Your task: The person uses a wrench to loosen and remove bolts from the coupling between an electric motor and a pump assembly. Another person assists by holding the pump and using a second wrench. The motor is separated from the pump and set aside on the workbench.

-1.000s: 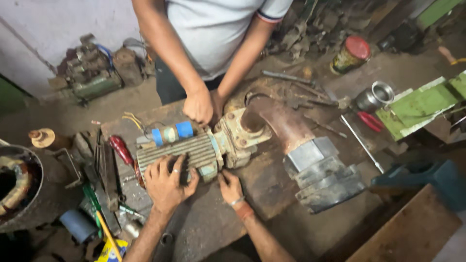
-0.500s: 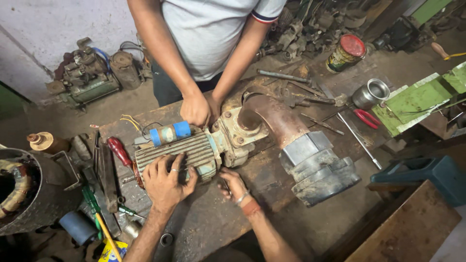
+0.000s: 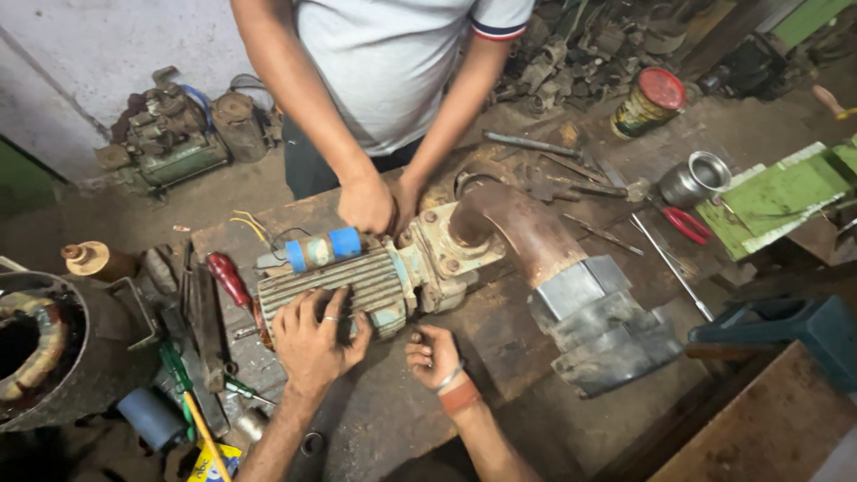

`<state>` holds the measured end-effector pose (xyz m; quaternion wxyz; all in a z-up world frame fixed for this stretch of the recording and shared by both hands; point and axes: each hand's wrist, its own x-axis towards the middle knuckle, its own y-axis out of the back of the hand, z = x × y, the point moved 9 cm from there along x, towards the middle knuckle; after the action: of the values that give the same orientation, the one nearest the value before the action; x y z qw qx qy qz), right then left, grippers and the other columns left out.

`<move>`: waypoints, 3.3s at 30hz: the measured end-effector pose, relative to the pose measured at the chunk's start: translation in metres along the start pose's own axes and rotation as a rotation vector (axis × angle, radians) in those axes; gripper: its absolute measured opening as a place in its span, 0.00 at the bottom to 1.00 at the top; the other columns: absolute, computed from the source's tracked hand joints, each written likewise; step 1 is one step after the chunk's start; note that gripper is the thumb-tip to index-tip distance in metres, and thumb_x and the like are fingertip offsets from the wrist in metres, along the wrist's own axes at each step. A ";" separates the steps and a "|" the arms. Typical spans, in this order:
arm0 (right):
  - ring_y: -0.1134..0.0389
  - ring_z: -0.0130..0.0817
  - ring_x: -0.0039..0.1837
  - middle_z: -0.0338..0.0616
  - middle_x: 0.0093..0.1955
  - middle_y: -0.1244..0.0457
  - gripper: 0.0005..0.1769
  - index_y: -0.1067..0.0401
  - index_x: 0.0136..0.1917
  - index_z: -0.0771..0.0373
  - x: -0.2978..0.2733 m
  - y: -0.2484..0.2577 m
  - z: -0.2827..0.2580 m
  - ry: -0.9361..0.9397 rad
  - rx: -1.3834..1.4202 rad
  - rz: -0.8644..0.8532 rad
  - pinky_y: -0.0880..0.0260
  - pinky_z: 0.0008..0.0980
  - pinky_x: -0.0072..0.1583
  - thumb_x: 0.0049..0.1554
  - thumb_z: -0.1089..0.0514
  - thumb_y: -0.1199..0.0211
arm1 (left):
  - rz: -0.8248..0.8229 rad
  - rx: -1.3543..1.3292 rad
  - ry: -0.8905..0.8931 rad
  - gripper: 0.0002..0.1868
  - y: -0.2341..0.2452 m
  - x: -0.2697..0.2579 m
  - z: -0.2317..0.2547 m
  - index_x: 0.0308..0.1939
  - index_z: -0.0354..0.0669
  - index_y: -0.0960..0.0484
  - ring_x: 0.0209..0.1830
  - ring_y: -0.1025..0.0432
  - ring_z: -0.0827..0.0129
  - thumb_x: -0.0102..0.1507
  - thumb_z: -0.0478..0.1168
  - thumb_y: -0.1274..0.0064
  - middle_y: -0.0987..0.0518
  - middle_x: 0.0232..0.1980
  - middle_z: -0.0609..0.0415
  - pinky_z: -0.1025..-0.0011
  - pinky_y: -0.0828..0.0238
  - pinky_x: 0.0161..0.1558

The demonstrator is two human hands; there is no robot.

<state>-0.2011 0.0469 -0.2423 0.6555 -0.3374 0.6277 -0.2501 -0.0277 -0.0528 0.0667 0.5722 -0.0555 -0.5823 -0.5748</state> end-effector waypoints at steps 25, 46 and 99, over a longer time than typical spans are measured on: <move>0.46 0.28 0.27 0.38 0.31 0.45 0.27 0.41 0.73 0.53 -0.019 0.007 0.004 0.348 -0.737 0.169 0.43 0.31 0.29 0.61 0.57 0.45 | -0.025 -0.110 0.038 0.25 -0.018 -0.021 -0.012 0.57 0.45 0.19 0.55 0.29 0.49 0.58 0.47 0.38 0.24 0.52 0.46 0.58 0.35 0.59; 0.42 0.22 0.30 0.38 0.35 0.38 0.21 0.32 0.69 0.68 -0.017 -0.013 -0.031 0.637 -1.193 -0.010 0.42 0.25 0.32 0.64 0.61 0.41 | -0.109 -0.110 -0.012 0.25 -0.034 -0.036 -0.014 0.59 0.40 0.22 0.60 0.30 0.46 0.60 0.46 0.41 0.24 0.59 0.41 0.55 0.32 0.63; 0.32 0.71 0.47 0.72 0.42 0.35 0.10 0.25 0.41 0.70 -0.024 -0.079 -0.047 0.934 -2.123 0.454 0.29 0.57 0.49 0.46 0.61 0.37 | -0.006 -0.082 -0.045 0.25 -0.011 -0.015 -0.002 0.60 0.40 0.20 0.59 0.29 0.49 0.62 0.47 0.38 0.25 0.54 0.43 0.52 0.35 0.60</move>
<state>-0.2425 0.0079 -0.1666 -0.2168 -0.4699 0.7456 0.4200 -0.0297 -0.0490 0.0489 0.5543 -0.0899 -0.5712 -0.5986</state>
